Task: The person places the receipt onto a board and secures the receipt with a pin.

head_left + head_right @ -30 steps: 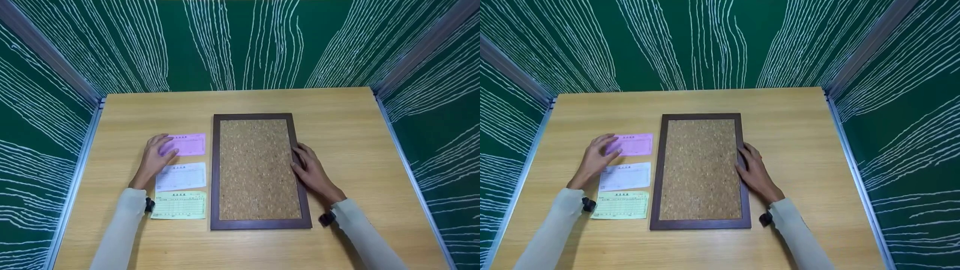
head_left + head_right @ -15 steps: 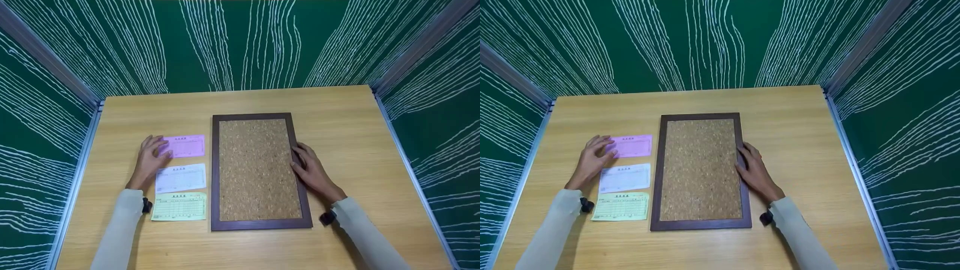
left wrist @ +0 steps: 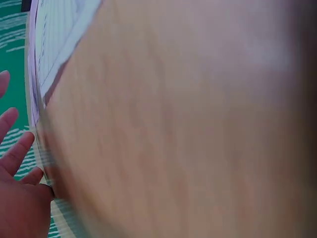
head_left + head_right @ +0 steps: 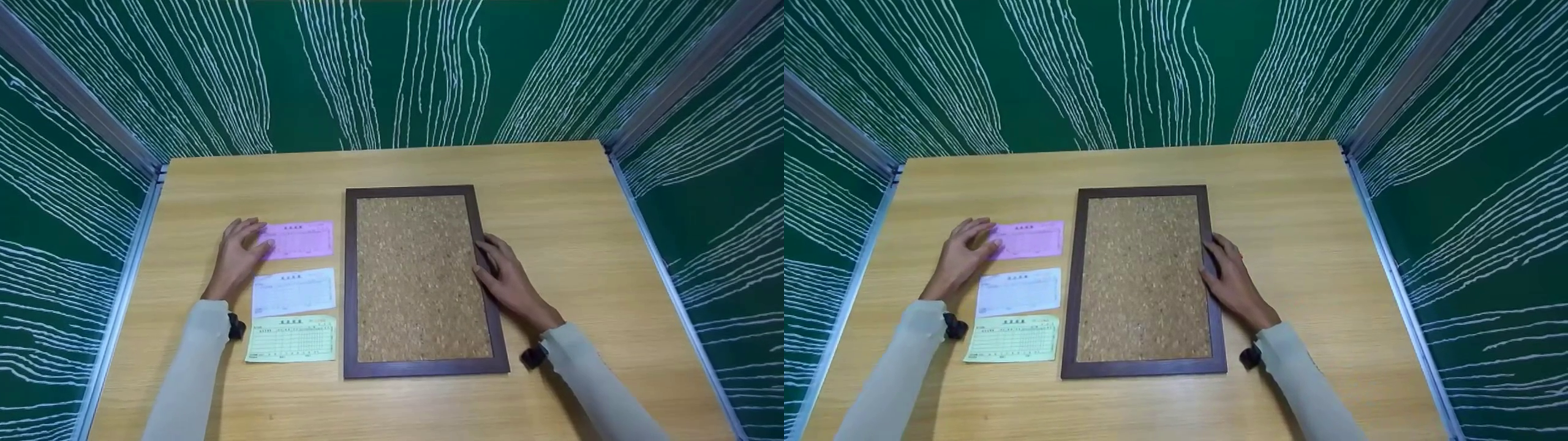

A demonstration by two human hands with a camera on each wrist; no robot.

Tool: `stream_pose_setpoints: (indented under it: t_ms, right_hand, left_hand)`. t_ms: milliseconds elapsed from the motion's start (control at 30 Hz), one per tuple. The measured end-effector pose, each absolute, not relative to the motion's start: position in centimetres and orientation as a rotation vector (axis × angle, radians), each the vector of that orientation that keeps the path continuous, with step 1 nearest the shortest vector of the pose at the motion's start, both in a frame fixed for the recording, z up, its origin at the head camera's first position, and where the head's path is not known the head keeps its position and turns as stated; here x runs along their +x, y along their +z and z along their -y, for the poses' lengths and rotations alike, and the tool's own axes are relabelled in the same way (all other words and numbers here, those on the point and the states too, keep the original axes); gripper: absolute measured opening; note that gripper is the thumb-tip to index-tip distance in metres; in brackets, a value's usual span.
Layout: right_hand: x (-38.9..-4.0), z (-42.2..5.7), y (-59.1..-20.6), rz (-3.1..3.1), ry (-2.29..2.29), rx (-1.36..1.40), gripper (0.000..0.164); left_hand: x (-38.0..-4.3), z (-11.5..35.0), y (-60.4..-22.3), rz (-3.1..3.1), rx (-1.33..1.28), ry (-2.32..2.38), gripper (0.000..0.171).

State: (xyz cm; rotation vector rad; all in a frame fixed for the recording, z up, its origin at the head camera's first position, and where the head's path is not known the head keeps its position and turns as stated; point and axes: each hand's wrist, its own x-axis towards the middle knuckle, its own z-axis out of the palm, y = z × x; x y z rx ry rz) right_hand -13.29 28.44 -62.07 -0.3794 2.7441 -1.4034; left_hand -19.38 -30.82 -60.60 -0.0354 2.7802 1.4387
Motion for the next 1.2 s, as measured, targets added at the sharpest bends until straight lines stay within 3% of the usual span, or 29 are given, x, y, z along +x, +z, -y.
stream_pose_setpoints:
  t_ms: [1200]
  right_hand:
    - [-13.2, -28.4, -62.2, -2.749, -1.448, -0.413, 0.056]
  left_hand:
    - [-20.8, 31.3, -60.7, -2.901, -0.067, 1.354, 0.024]
